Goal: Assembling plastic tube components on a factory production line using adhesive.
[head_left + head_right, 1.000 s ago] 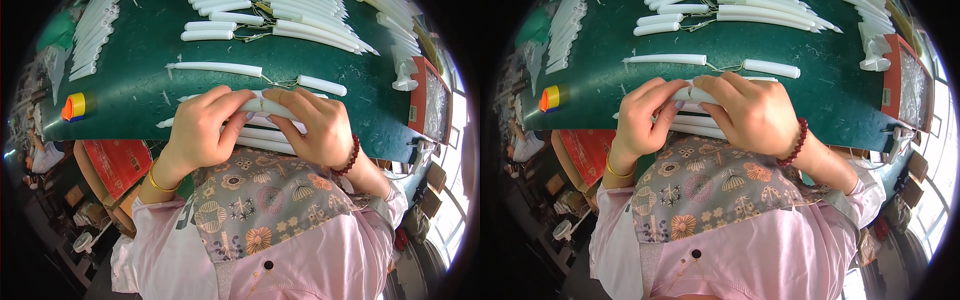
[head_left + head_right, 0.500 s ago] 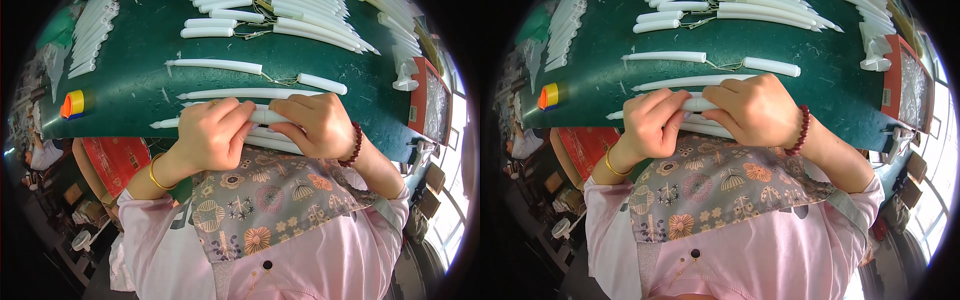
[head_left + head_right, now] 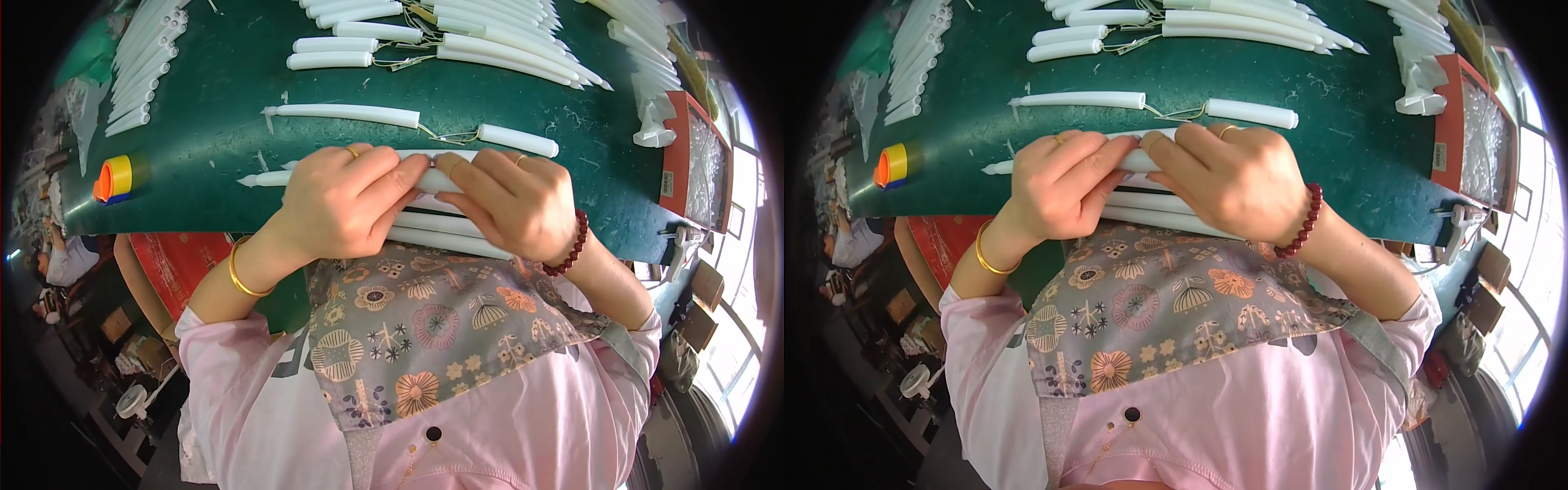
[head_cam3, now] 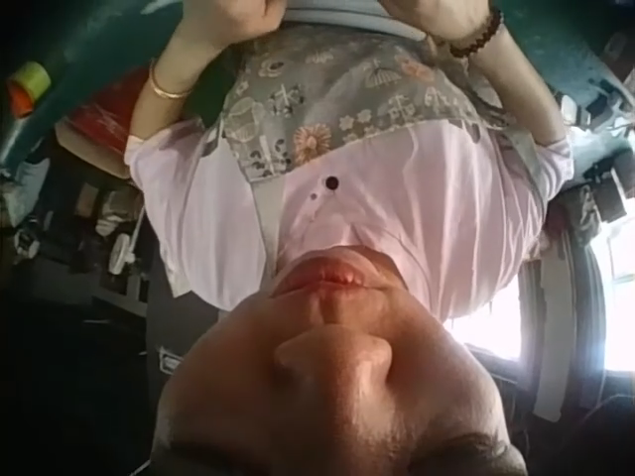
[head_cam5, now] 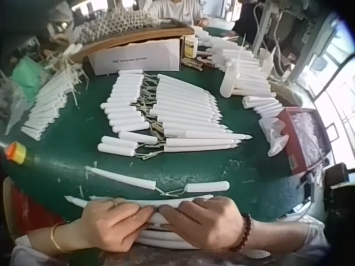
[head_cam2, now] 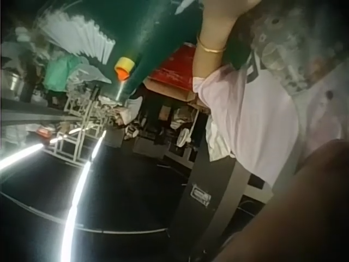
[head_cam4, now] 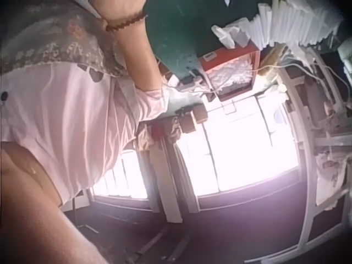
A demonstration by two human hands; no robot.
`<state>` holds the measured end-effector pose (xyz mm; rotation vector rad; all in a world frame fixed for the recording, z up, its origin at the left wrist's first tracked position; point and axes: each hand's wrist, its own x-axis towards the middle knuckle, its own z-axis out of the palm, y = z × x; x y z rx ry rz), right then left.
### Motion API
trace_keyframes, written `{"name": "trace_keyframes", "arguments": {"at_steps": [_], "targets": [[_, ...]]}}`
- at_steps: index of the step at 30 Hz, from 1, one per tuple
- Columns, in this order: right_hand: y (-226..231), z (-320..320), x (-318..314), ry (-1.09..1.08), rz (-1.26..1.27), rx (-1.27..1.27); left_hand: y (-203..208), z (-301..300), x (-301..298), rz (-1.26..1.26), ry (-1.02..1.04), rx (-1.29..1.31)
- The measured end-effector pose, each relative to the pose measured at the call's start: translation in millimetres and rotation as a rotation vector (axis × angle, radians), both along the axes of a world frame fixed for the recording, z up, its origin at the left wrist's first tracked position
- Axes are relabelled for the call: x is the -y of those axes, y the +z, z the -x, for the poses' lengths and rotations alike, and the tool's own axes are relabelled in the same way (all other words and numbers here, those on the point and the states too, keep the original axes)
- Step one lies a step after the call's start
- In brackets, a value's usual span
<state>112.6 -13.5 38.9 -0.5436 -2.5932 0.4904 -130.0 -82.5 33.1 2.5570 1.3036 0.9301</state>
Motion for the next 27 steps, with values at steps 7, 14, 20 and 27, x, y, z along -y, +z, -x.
{"name": "trace_keyframes", "arguments": {"at_steps": [7, 14, 20, 27], "targets": [[-18.6, -11.4, -17.1, -0.148, -0.039, -0.028, -6.7, 12.6, -8.4, -0.001, 0.154, -0.036], [-17.9, -23.4, -23.8, -0.16, 0.103, 0.043, -9.3, 17.3, -8.5, 0.144, 0.057, -0.022], [-24.1, -23.4, -44.9, -0.226, 0.093, 0.071, -17.7, 14.2, -28.7, 0.216, 0.081, 0.09], [-29.8, -6.6, -45.4, -0.316, 0.163, 0.064, -19.7, 8.5, -50.7, 0.265, 0.15, -0.031]]}}
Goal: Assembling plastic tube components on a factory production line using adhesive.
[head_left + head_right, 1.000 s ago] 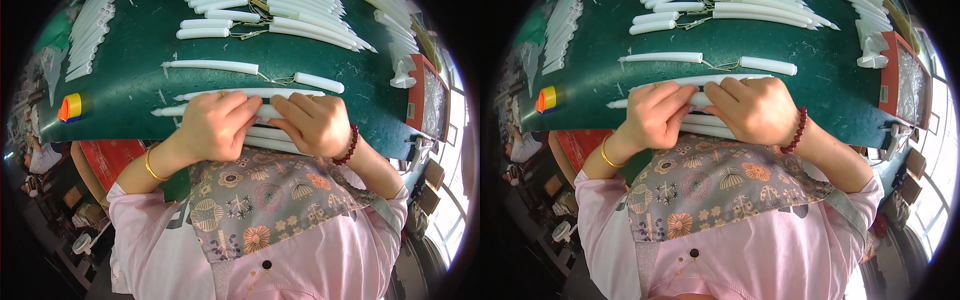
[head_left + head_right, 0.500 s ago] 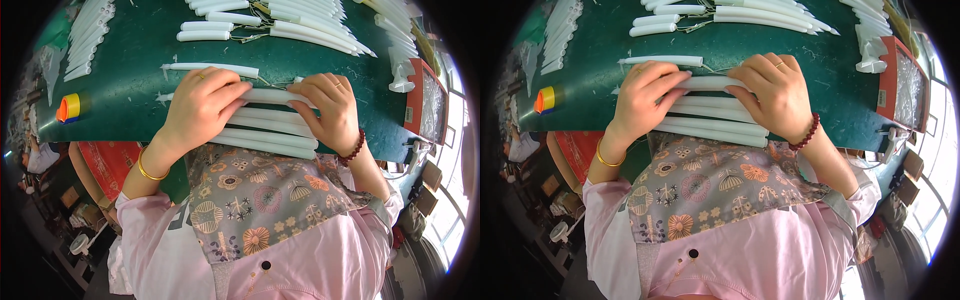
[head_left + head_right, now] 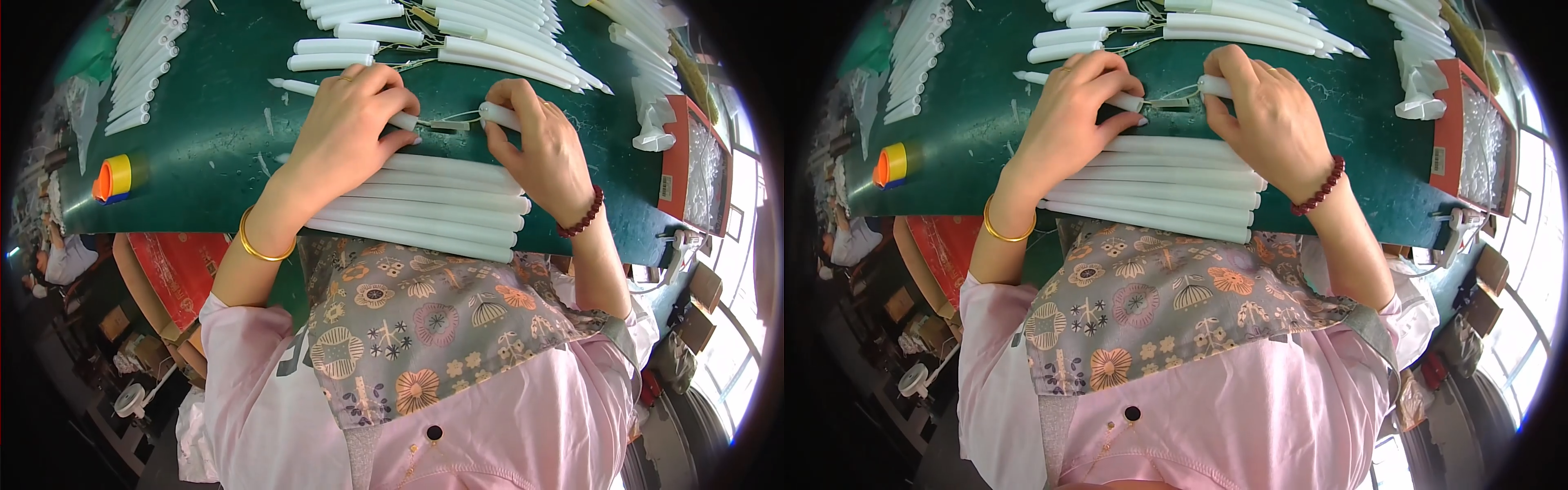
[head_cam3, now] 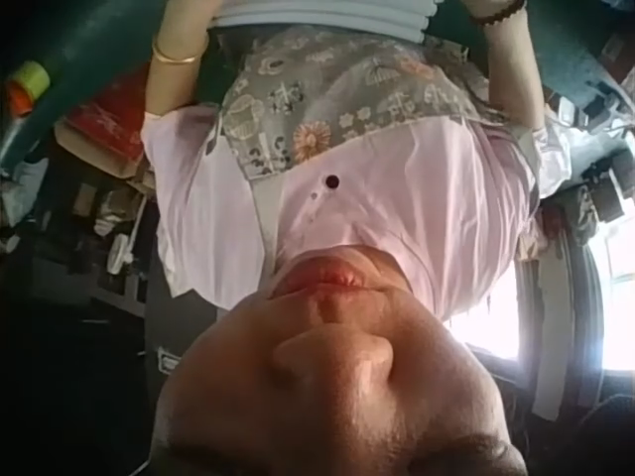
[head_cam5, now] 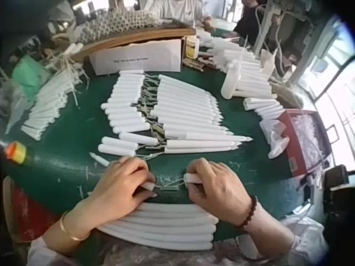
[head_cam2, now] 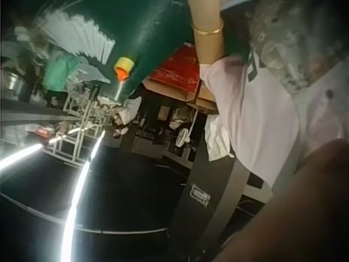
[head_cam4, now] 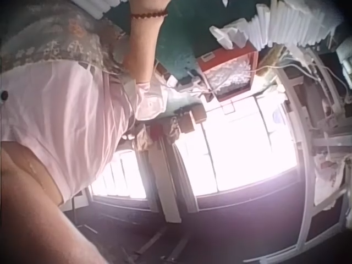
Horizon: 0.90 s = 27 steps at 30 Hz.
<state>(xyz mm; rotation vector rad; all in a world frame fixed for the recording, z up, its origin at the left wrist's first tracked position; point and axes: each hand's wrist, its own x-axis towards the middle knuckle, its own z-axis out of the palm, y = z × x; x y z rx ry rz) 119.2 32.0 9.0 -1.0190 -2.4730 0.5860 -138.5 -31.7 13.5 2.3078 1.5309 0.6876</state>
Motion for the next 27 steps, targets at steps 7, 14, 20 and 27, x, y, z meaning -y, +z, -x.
{"name": "trace_keyframes", "arguments": {"at_steps": [7, 14, 20, 27], "targets": [[3.6, 11.3, 6.0, 0.013, 0.094, -0.006, -9.0, -4.5, 3.5, -0.066, 0.137, -0.009], [0.5, 16.8, 12.0, -0.007, 0.242, -0.079, -17.1, -0.5, 3.3, -0.084, 0.072, 0.113], [12.8, 18.7, 19.6, -0.014, 0.394, -0.291, -3.0, -1.4, 11.0, -0.169, -0.009, 0.106], [33.3, 18.4, 24.0, 0.04, 0.612, -0.402, 11.6, -7.0, 21.3, -0.263, -0.029, 0.148]]}}
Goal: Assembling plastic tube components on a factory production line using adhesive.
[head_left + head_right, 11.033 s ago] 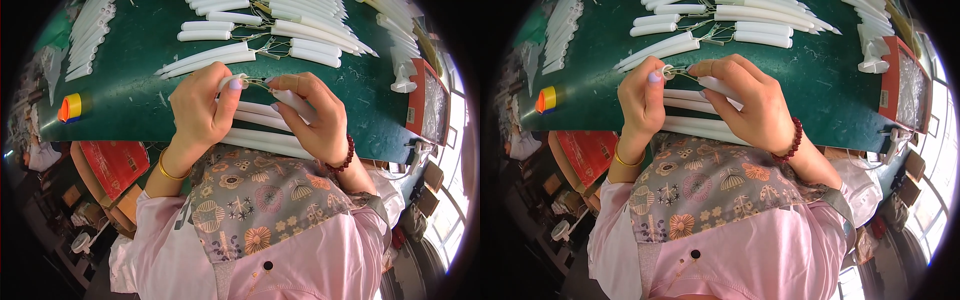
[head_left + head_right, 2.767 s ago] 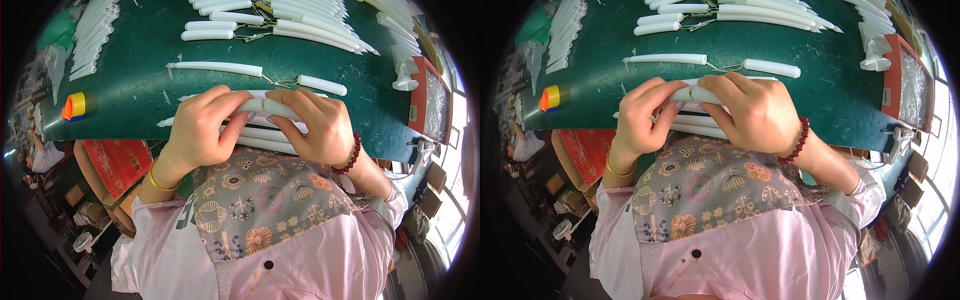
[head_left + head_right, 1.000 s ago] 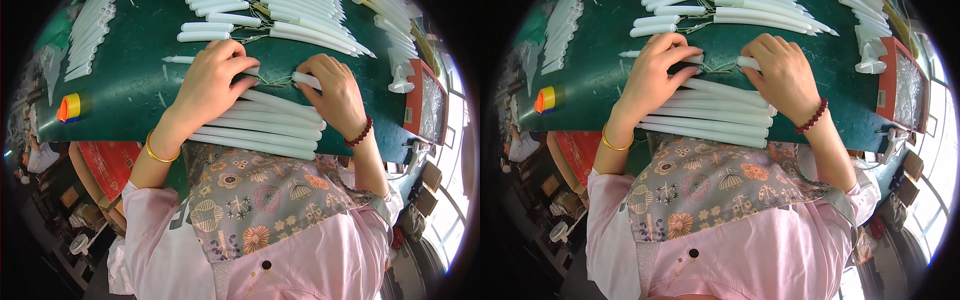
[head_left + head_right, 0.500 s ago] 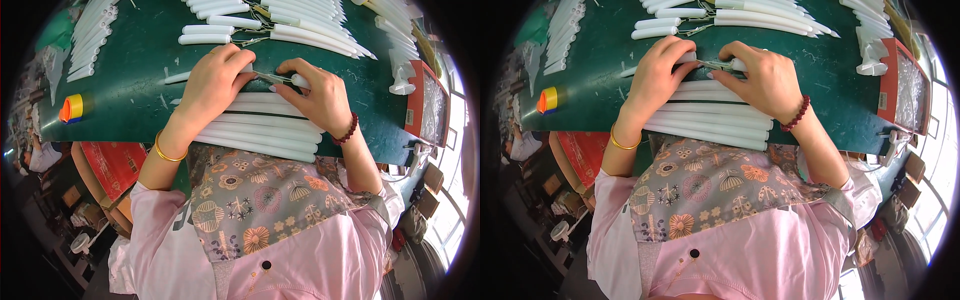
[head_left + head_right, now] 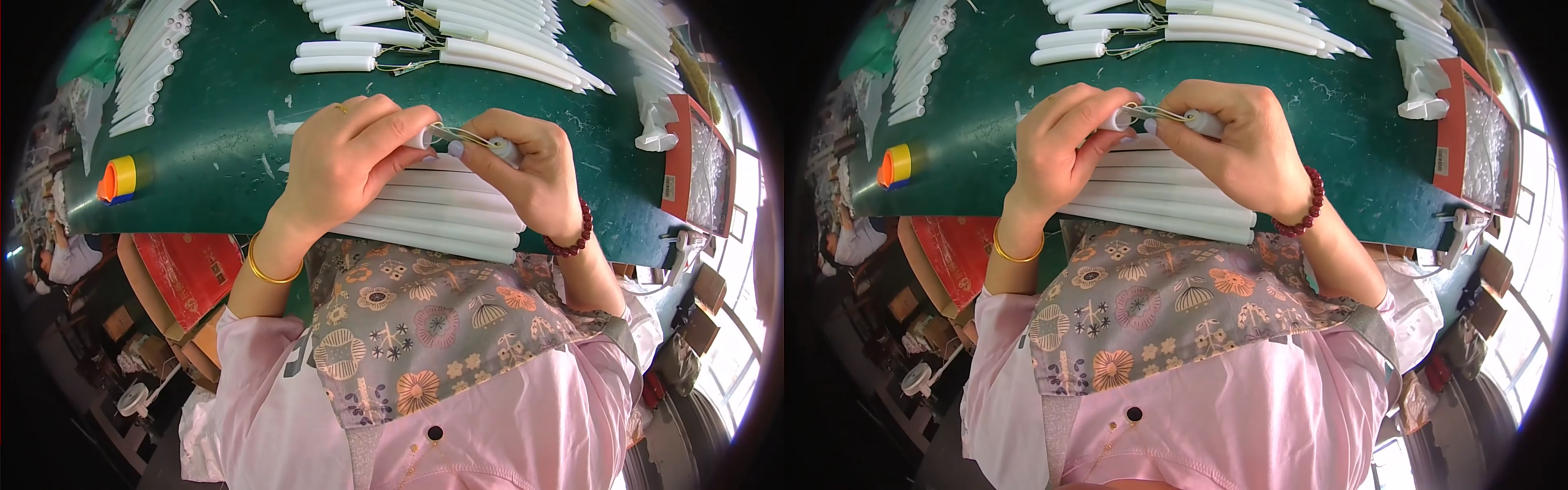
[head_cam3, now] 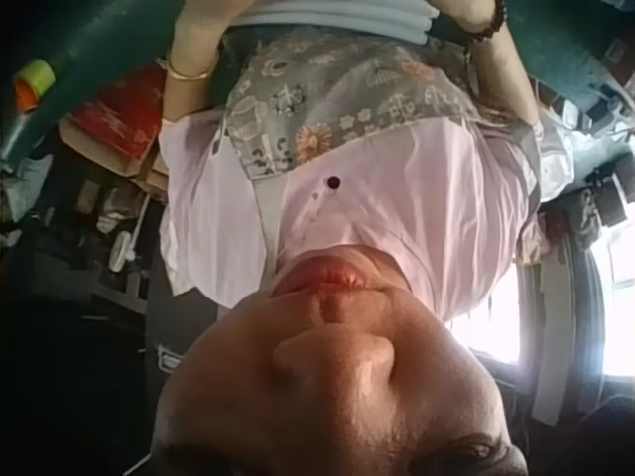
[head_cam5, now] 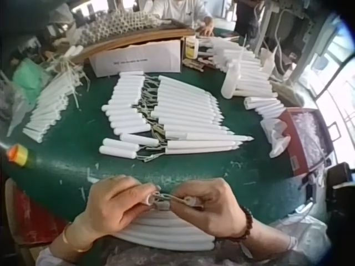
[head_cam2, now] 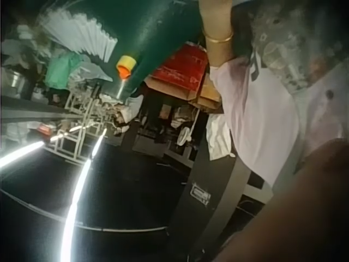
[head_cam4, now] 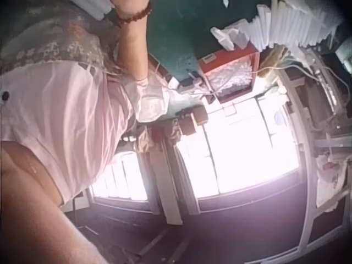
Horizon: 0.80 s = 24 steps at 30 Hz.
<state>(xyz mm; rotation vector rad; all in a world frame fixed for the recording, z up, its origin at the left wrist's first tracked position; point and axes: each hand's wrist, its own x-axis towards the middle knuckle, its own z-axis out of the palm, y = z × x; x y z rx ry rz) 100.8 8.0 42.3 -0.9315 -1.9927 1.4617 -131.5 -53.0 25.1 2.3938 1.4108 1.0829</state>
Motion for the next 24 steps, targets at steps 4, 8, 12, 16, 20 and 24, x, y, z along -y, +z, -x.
{"name": "trace_keyframes", "arguments": {"at_steps": [4, 8, 12, 16, 20, 24], "targets": [[6.7, 0.0, 2.4, 0.015, 0.016, -0.02, 2.1, -1.5, 1.4, -0.002, 0.011, -0.015], [11.6, 0.5, -3.3, 0.09, 0.132, 0.051, 2.6, -1.2, 1.9, -0.025, -0.006, -0.015], [6.6, 3.4, -10.2, 0.277, 0.239, 0.122, 5.0, -8.7, 3.3, -0.034, -0.089, -0.08], [9.6, 2.6, -12.8, 0.454, 0.323, 0.002, 1.9, -4.6, 1.2, -0.038, -0.031, -0.034], [11.2, 5.5, -3.6, 0.367, 0.403, -0.124, 0.9, -6.4, 1.0, -0.059, 0.065, 0.051], [11.0, 2.2, -0.1, 0.361, 0.304, -0.078, -3.7, -1.5, 3.2, -0.088, 0.14, 0.056]]}}
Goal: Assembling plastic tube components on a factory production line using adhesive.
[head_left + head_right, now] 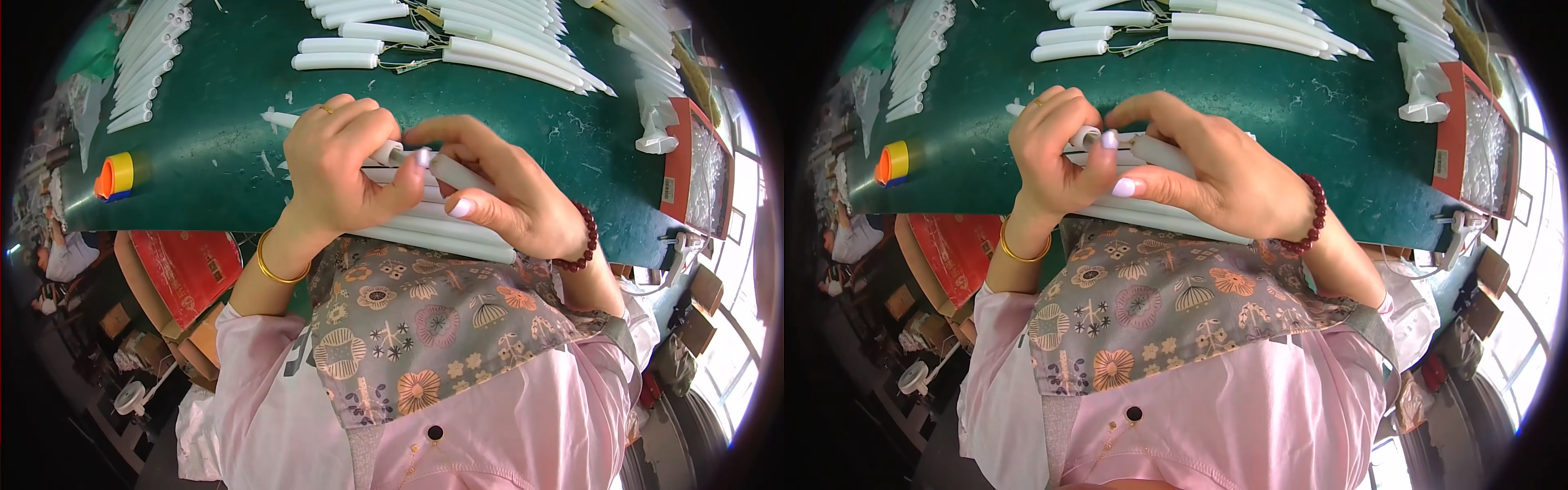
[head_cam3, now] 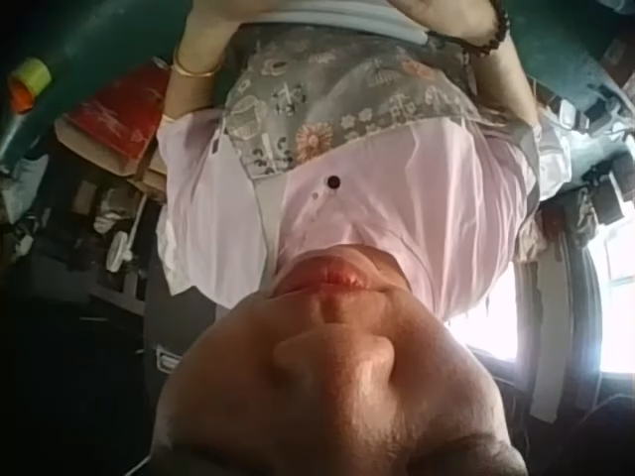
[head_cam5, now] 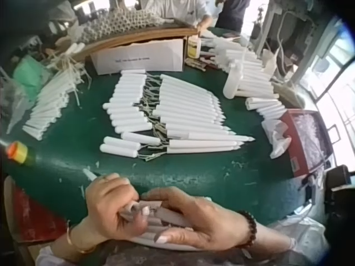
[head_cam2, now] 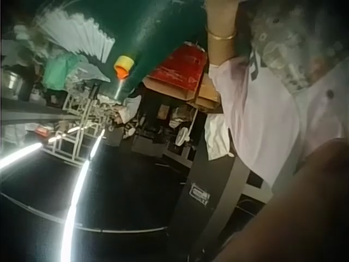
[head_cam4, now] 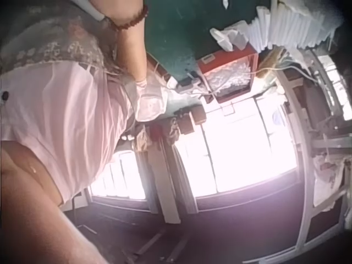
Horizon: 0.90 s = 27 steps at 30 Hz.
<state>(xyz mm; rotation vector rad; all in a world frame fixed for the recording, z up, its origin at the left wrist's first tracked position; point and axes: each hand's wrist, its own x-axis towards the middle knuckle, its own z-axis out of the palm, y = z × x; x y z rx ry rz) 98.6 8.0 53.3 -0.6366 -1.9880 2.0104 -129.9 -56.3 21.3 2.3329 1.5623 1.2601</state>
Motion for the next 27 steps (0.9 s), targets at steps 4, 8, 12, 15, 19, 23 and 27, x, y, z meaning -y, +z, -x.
{"name": "trace_keyframes", "arguments": {"at_steps": [4, 8, 12, 15, 19, 23, 27], "targets": [[1.5, 3.3, 13.8, -0.206, -0.388, -0.043, 9.5, -4.3, 9.5, 0.213, 0.119, 0.023], [-3.0, 2.6, 18.6, -0.274, -0.595, 0.022, 21.6, -10.8, 9.7, 0.317, 0.044, 0.165], [-3.1, 1.4, 19.9, -0.279, -0.677, 0.041, 21.4, -7.4, 13.1, 0.231, -0.002, 0.118], [-4.6, 3.1, 21.9, -0.304, -0.68, 0.016, 22.7, -6.1, 17.8, 0.261, 0.006, 0.057], [-9.6, 2.8, 23.4, -0.372, -0.688, -0.14, 28.5, -8.3, 23.0, 0.383, 0.069, 0.158], [-4.3, 4.0, 21.7, -0.328, -0.79, -0.004, 31.6, -7.4, 21.9, 0.451, 0.062, 0.196], [-4.3, 7.7, 22.0, -0.35, -0.807, -0.045, 23.1, -6.7, 22.9, 0.357, 0.04, 0.187]]}}
